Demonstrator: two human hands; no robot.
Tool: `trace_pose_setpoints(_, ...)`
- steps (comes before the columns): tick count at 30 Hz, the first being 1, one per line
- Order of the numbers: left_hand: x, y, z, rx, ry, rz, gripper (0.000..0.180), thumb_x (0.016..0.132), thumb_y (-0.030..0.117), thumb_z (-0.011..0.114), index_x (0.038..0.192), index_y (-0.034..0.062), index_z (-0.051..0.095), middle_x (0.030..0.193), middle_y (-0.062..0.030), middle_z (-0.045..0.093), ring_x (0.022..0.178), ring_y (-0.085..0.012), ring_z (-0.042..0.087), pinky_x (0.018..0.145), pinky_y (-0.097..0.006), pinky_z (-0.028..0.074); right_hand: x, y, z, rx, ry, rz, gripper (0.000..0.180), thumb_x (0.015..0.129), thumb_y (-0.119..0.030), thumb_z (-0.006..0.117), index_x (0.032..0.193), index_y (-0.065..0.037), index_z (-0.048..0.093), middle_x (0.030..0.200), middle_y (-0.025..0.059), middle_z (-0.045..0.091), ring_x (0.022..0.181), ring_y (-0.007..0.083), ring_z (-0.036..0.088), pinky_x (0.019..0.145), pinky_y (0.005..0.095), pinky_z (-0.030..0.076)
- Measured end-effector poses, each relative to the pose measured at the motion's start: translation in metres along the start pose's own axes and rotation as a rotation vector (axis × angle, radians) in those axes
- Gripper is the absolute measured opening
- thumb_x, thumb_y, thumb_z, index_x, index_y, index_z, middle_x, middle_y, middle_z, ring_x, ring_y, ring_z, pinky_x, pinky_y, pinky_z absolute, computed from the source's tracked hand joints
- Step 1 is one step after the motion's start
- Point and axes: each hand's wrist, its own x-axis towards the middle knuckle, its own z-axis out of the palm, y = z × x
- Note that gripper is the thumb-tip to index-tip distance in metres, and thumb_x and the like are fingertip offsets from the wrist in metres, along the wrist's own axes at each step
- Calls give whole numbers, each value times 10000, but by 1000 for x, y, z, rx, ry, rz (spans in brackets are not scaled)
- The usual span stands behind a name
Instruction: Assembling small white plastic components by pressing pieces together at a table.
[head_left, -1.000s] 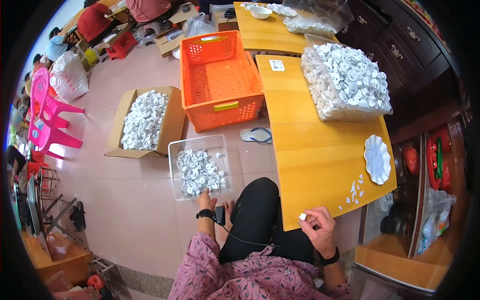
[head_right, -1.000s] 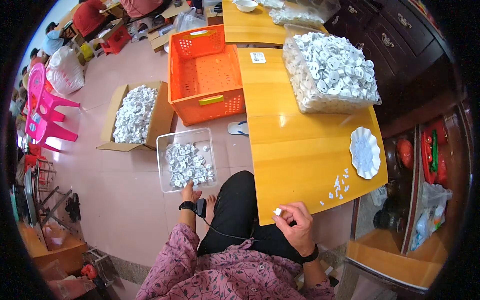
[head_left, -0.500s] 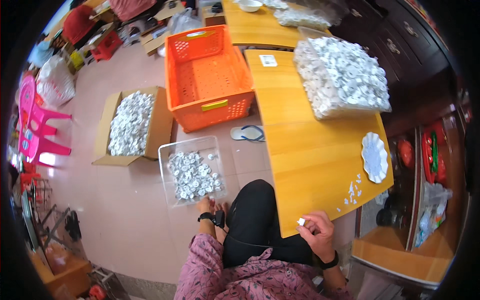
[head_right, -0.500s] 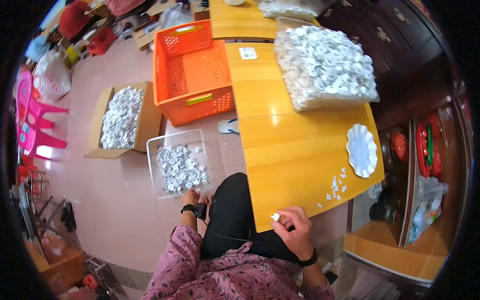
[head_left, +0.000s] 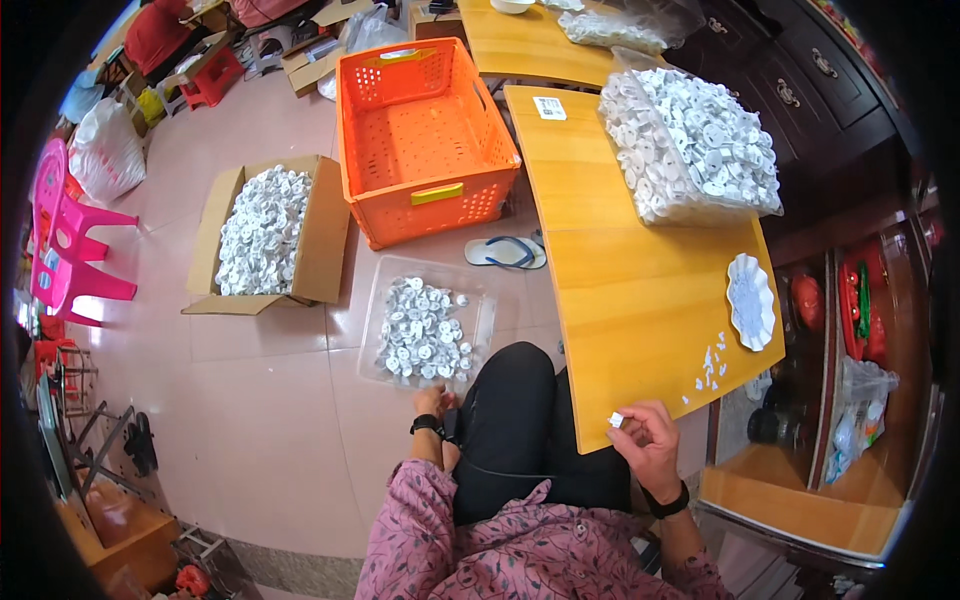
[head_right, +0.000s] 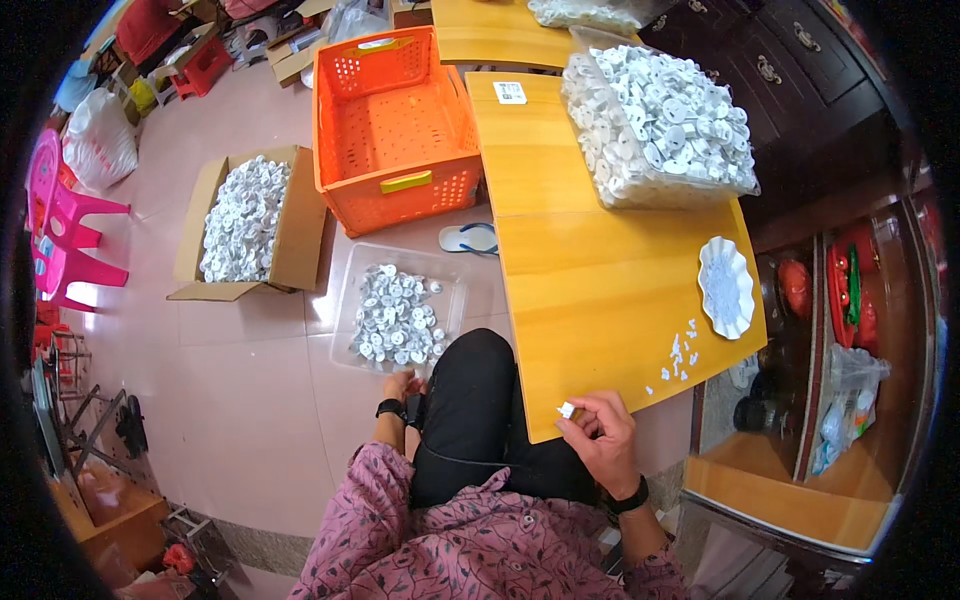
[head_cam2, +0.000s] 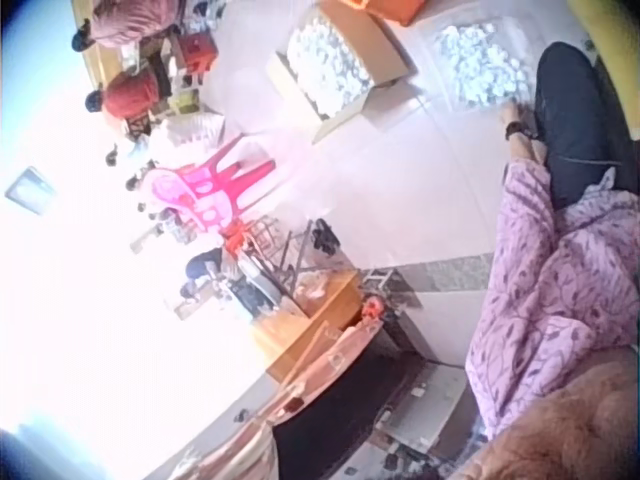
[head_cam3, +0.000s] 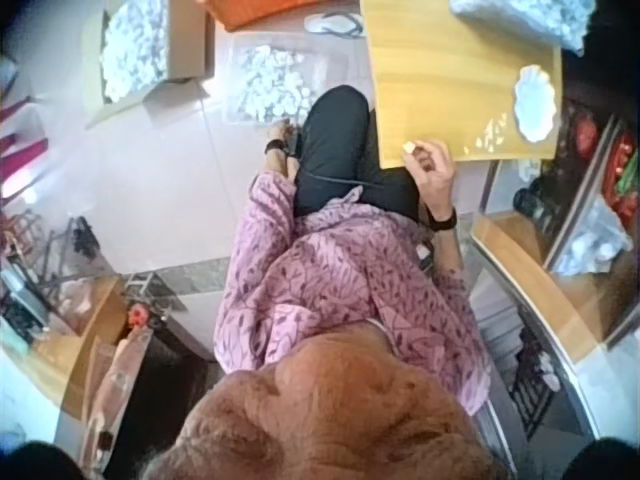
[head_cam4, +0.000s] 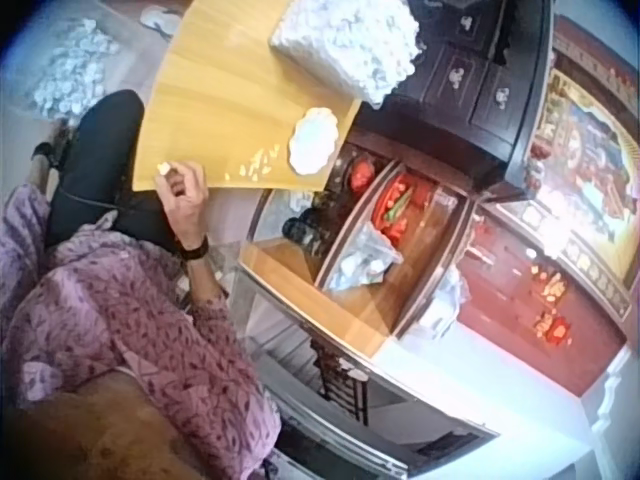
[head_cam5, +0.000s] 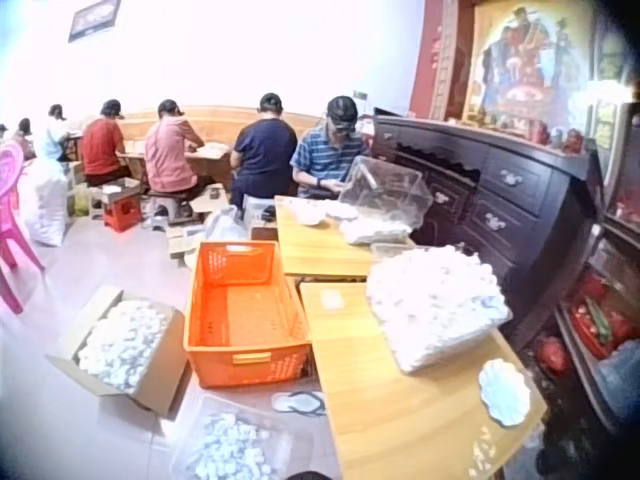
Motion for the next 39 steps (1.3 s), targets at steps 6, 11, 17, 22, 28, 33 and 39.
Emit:
trace_pose_setpoints(6, -3, -3, -7, 185, -107, 6, 231, 933, 55, 609, 1092, -94, 532, 829, -188, 637, 633, -327, 682, 571, -457, 615, -6, 5, -1, 32, 37, 49, 282, 792, 2, 782, 1042, 5, 652, 938, 74, 601, 685, 99, 620, 604, 228, 508)
trace_pose_setpoints(11, -23, 44, -49, 174, -91, 199, 569, 873, 276, 719, 1251, -68, 468, 1044, -258, 512, 980, -453, 585, 743, -579, 597, -4, 11, 14, 363, 93, 141, 486, 790, 42, 774, 1215, 39, 537, 979, 81, 645, 757, 95, 647, 654, 224, 532)
trace_pose_setpoints(17, -231, 111, 35, 8, -418, 492, 287, 930, 202, 687, 1156, 57, 586, 1061, -52, 602, 969, -205, 604, 858, -417, 537, 2, 11, 3, 292, 205, 4, 592, 772, 26, 800, 1282, 36, 501, 975, 76, 648, 737, 89, 630, 659, 227, 533)
trace_pose_setpoints(22, -407, 84, 94, 376, -815, 811, 363, 1009, 120, 560, 1342, -20, 525, 1240, -142, 619, 1021, -193, 649, 882, -316, 538, -3, -2, -1, 278, 202, -32, 676, 762, 33, 807, 1345, 48, 466, 1009, 65, 631, 730, 79, 617, 670, 227, 521)
trace_pose_setpoints(28, -429, 27, 138, 715, -995, 624, 398, 1023, 157, 567, 1374, -27, 533, 1210, -124, 652, 1079, -176, 633, 953, -300, 502, -21, -3, -6, 258, 164, -171, 725, 771, -12, 805, 1392, 15, 431, 1026, 79, 651, 727, 117, 628, 659, 256, 533)
trace_pose_setpoints(33, -426, 7, 154, 657, -991, 574, 356, 1008, 158, 594, 1294, -52, 591, 1110, -124, 691, 960, -175, 674, 871, -288, 545, -34, 5, -26, 255, 193, -260, 740, 775, 15, 798, 1416, -7, 429, 1103, 111, 626, 748, 132, 641, 691, 266, 549)
trace_pose_setpoints(39, -415, 11, 156, 446, -940, 464, 335, 1012, 152, 578, 1286, -39, 590, 1138, -176, 687, 878, -199, 708, 806, -307, 590, -45, 60, -67, -133, 539, -93, 230, 852, 56, 653, 1076, 1, 650, 1019, 124, 623, 829, 277, 661, 697, 346, 537)
